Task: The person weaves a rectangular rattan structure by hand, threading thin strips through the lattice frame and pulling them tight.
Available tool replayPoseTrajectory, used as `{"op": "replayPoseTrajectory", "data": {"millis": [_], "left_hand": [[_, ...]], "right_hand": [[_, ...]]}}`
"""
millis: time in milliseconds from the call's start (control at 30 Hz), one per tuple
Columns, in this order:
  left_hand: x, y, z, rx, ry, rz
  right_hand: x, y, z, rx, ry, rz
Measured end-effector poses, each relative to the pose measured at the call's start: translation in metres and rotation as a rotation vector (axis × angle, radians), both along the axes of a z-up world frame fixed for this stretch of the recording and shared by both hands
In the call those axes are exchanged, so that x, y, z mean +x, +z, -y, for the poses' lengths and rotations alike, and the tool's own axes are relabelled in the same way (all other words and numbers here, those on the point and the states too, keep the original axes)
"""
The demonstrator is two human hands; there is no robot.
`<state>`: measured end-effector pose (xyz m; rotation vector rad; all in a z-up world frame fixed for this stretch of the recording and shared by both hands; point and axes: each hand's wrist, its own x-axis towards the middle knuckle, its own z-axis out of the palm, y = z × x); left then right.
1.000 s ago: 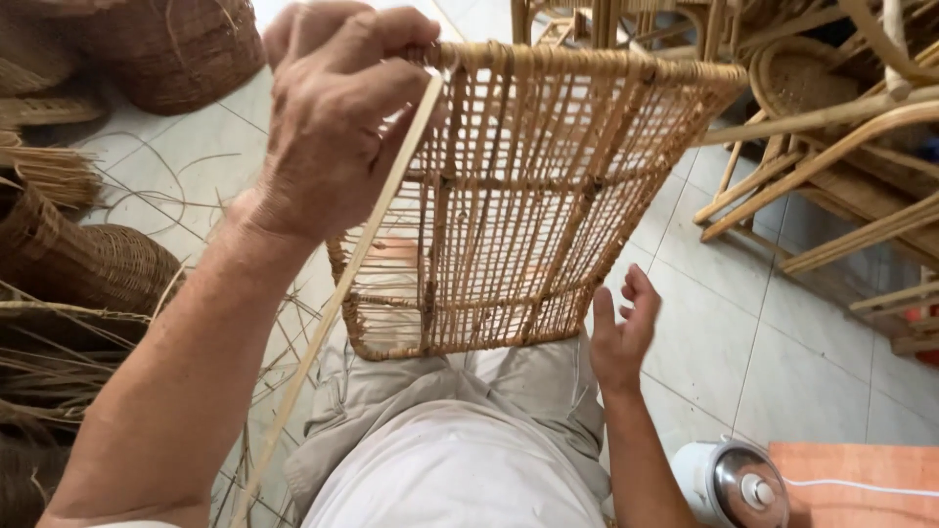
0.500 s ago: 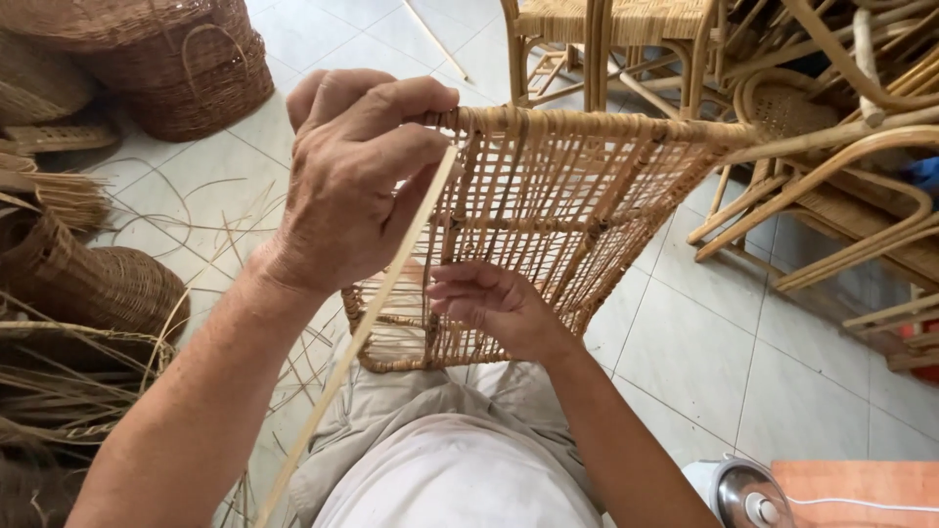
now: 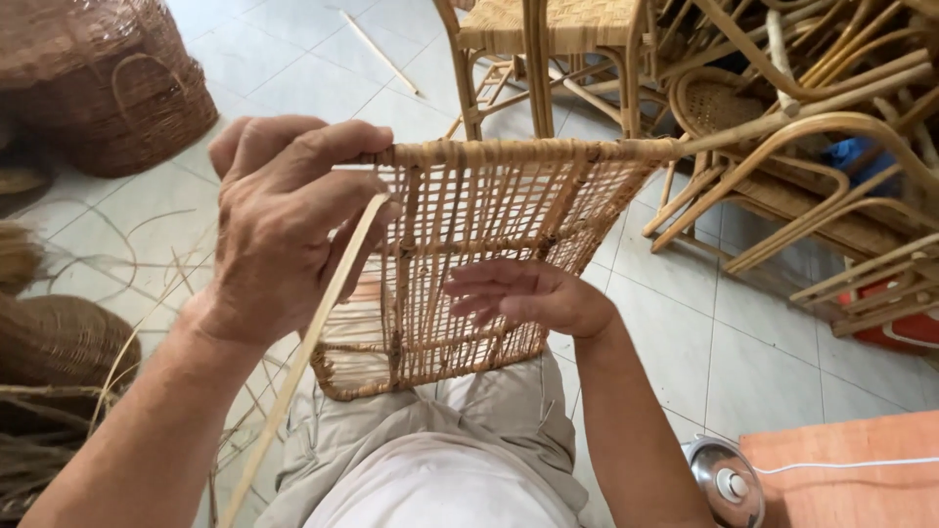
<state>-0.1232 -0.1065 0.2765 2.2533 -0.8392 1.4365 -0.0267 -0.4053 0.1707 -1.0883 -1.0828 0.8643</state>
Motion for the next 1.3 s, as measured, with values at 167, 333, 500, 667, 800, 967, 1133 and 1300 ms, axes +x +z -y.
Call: {"op": "replayPoseTrajectory", "data": {"millis": [167,333,500,667,800,967,1133,1300], "left_hand": [[0.004,-0.006,-0.009,0.000,0.057,0.011],[-0.003,-0.005,-0.009,0.004,0.041,0.018],[-0.007,-0.010,-0.008,0.019,0.076,-0.004],[-0.002,-0.012,-0.007,0.020,0.064,-0.009],[-0.003,-0.008,-0.006,0.017,0.060,-0.013],[-0.010,-0.005,-0.007,0.008,0.046,-0.013],[-0.012,-0.004,-0.005,0.005,0.045,0.006],[-0.012,-0.004,-0.004,0.014,0.053,-0.008]], "right_hand": [[-0.033,0.021,-0.004,-0.016,-0.313,0.111],[-0.036,0.026,0.013,0.077,-1.344,0.998],[-0.013,0.031,0.022,-0.328,-1.545,1.308],[-0.010,0.039,0.022,-0.282,-1.487,1.228],[-0.003,0.038,0.036,-0.276,-1.465,1.265],[0.002,0.050,0.053,-0.273,-1.381,1.270],[0.014,0.065,0.062,-0.286,-1.282,0.995],[0.024,0.054,0.065,-0.271,-1.277,0.416]]}}
